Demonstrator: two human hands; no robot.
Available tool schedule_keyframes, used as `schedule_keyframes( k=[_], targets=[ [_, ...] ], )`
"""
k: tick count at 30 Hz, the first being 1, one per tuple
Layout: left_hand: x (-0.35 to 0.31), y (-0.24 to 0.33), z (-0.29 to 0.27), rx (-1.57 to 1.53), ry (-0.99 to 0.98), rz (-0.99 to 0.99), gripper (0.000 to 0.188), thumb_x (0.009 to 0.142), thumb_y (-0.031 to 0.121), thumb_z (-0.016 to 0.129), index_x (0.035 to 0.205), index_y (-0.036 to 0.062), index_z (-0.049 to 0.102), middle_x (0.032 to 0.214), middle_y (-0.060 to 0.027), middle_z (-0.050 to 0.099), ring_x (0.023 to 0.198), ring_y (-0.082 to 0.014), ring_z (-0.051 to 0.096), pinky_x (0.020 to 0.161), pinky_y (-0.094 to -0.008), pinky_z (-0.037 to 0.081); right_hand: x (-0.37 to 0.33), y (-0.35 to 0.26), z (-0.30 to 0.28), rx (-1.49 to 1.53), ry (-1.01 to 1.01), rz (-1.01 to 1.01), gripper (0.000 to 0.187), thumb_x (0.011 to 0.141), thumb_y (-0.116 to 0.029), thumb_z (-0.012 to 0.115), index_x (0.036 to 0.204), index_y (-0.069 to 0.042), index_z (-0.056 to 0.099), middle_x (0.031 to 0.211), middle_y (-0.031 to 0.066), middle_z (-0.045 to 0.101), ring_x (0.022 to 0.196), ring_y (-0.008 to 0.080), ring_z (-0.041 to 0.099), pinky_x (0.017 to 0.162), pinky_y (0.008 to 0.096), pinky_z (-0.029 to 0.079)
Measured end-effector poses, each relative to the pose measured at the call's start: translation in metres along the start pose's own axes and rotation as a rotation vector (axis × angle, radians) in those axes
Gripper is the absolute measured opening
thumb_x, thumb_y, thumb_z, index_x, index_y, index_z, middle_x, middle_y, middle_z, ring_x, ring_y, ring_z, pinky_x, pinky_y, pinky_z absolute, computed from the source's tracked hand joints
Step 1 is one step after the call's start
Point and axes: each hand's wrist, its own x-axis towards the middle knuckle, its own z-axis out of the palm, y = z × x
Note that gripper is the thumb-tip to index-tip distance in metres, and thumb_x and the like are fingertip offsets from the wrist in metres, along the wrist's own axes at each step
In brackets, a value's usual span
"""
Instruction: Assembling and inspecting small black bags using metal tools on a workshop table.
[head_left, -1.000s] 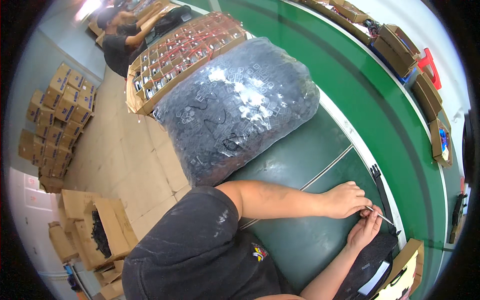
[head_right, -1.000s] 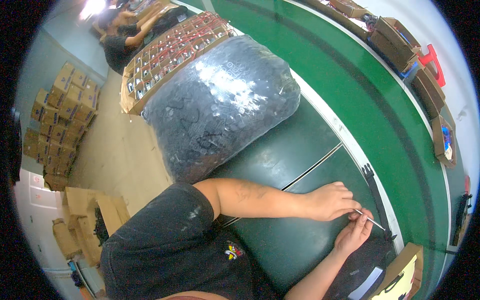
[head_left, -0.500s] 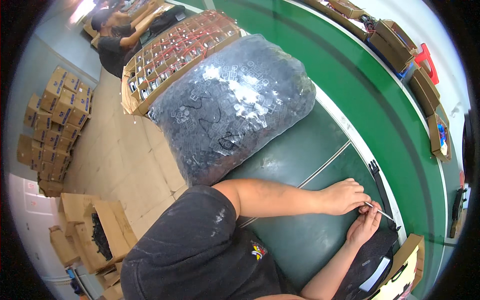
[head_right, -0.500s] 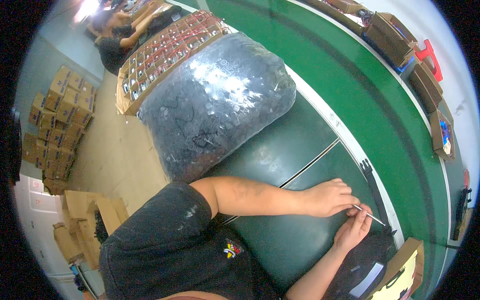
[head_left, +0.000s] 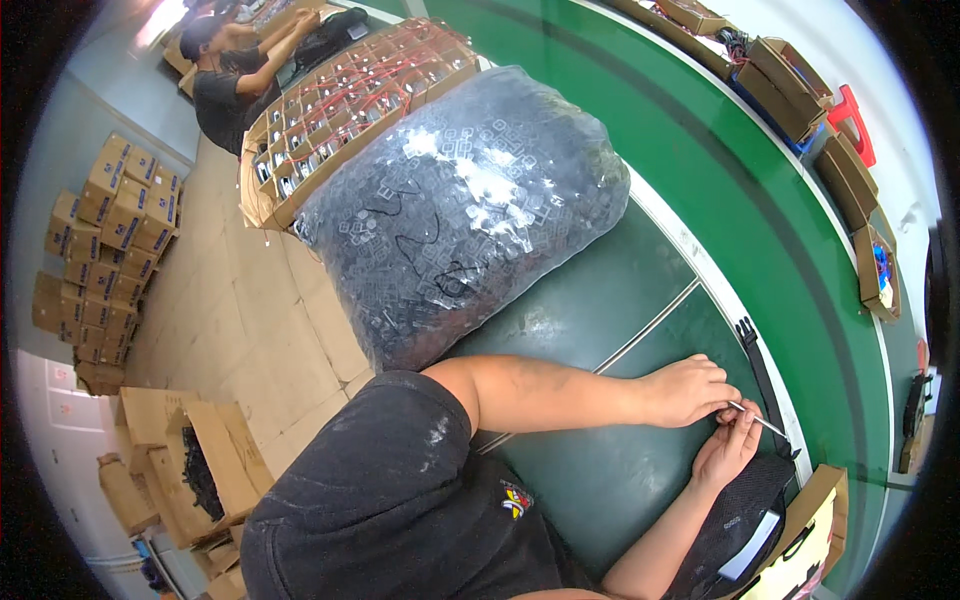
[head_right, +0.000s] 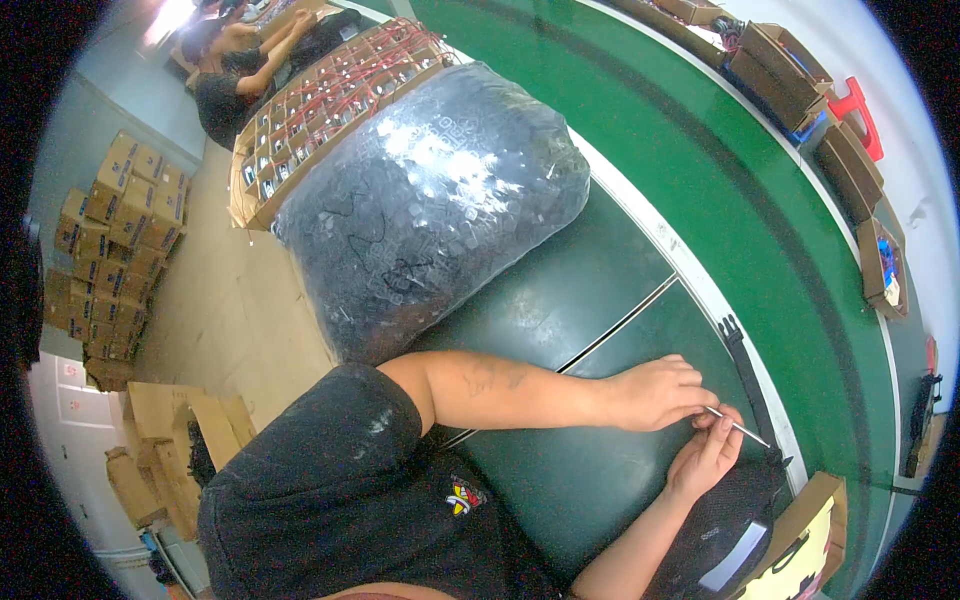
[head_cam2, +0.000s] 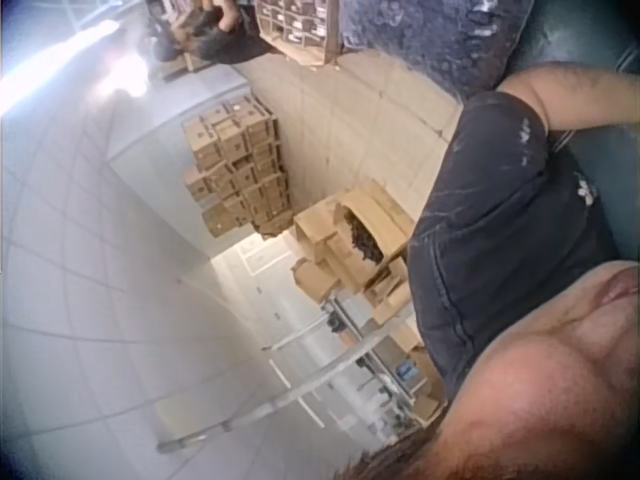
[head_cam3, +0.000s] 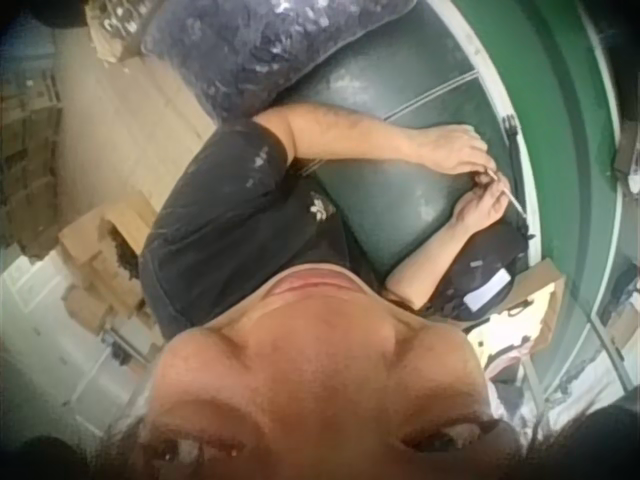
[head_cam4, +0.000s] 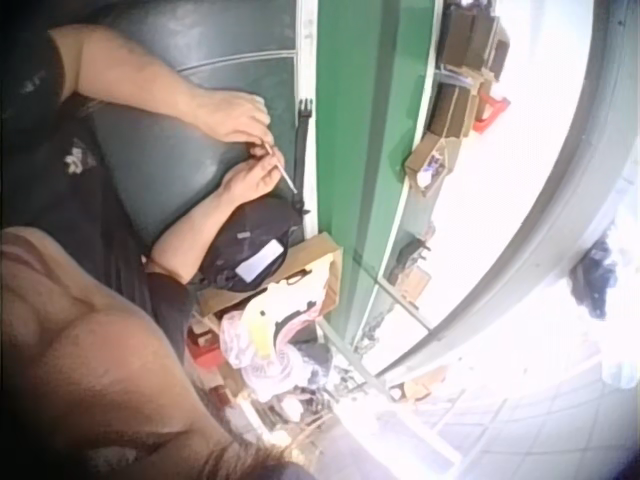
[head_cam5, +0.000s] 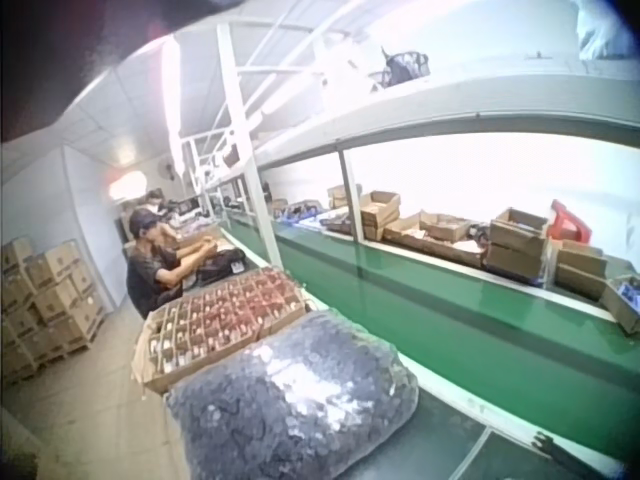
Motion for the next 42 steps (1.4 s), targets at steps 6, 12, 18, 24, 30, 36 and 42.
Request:
schedule_keyframes(
  k=[6, 12, 18, 24, 30, 36, 42],
  targets=[
    [-0.0009, 0.0009, -0.0022, 0.002, 0.01, -0.007, 0.022, 0.084, 0.015, 0.06, 0.105, 0.0089, 0.062, 0.081, -0.0084, 0.056, 0.081, -0.0282, 0.056, 0.076, -0.0399, 0.042, -0.0005, -0.0008, 0.0023, -0.012, -0.012, 0.005, 0.021, 0.1, -0.017, 0.05, 0.106, 0.002, 0.056, 0.082, 0.005, 0.054, 0.076, 0.0127, 0.048, 0.071, 0.0271, 0.041],
    [-0.001, 0.0004, 0.0002, 0.007, 0.024, -0.008, 0.022, 0.084, 0.016, 0.061, 0.104, 0.0096, 0.063, 0.08, -0.0079, 0.056, 0.078, -0.0281, 0.057, 0.075, -0.0391, 0.042, -0.0002, 0.0009, -0.0004, -0.011, -0.021, -0.001, 0.02, 0.1, -0.016, 0.05, 0.106, 0.002, 0.057, 0.082, 0.005, 0.054, 0.076, 0.0125, 0.049, 0.071, 0.0268, 0.041],
    [-0.0008, 0.0005, -0.0007, 0.02, 0.022, -0.001, 0.021, 0.084, 0.017, 0.061, 0.104, 0.0105, 0.063, 0.08, -0.0072, 0.056, 0.077, -0.0275, 0.057, 0.073, -0.0384, 0.041, 0.0006, 0.0008, -0.0003, -0.01, -0.019, -0.004, 0.02, 0.1, -0.016, 0.05, 0.106, 0.002, 0.057, 0.081, 0.0051, 0.055, 0.076, 0.0126, 0.049, 0.071, 0.0268, 0.041],
    [-0.001, -0.0001, -0.001, 0.029, 0.028, 0.013, 0.022, 0.084, 0.017, 0.06, 0.104, 0.0102, 0.063, 0.079, -0.0071, 0.056, 0.077, -0.0273, 0.056, 0.073, -0.0386, 0.042, 0.0004, 0.0008, 0.0, 0.01, -0.031, -0.006, 0.02, 0.1, -0.016, 0.05, 0.106, 0.002, 0.057, 0.082, 0.005, 0.055, 0.076, 0.0124, 0.049, 0.072, 0.0269, 0.042],
    [-0.0015, 0.0004, -0.0005, 0.034, 0.026, 0.008, 0.021, 0.084, 0.018, 0.06, 0.104, 0.0098, 0.063, 0.08, -0.0073, 0.056, 0.077, -0.0275, 0.056, 0.073, -0.039, 0.042, 0.0001, 0.0005, -0.0012, -0.005, -0.041, -0.015, 0.021, 0.1, -0.017, 0.049, 0.106, 0.002, 0.057, 0.083, 0.0052, 0.055, 0.076, 0.012, 0.049, 0.072, 0.0267, 0.042],
    [-0.0013, 0.0011, -0.0017, 0.019, 0.024, -0.006, 0.02, 0.084, 0.018, 0.06, 0.103, 0.0101, 0.063, 0.08, -0.0074, 0.056, 0.078, -0.0274, 0.056, 0.074, -0.0391, 0.041, -0.0007, 0.0002, 0.0013, -0.005, -0.019, 0.002, 0.02, 0.1, -0.016, 0.05, 0.106, 0.002, 0.057, 0.082, 0.005, 0.055, 0.075, 0.0114, 0.048, 0.071, 0.0259, 0.041],
    [-0.0003, 0.0012, -0.0018, 0.014, 0.04, 0.003, 0.019, 0.084, 0.017, 0.06, 0.101, 0.0098, 0.062, 0.079, -0.0073, 0.055, 0.077, -0.0275, 0.056, 0.074, -0.0389, 0.041, 0.0, 0.0003, 0.0014, -0.01, -0.019, -0.005, 0.02, 0.1, -0.016, 0.05, 0.105, 0.002, 0.057, 0.081, 0.0046, 0.054, 0.075, 0.0111, 0.048, 0.07, 0.0257, 0.041]
  ],
)
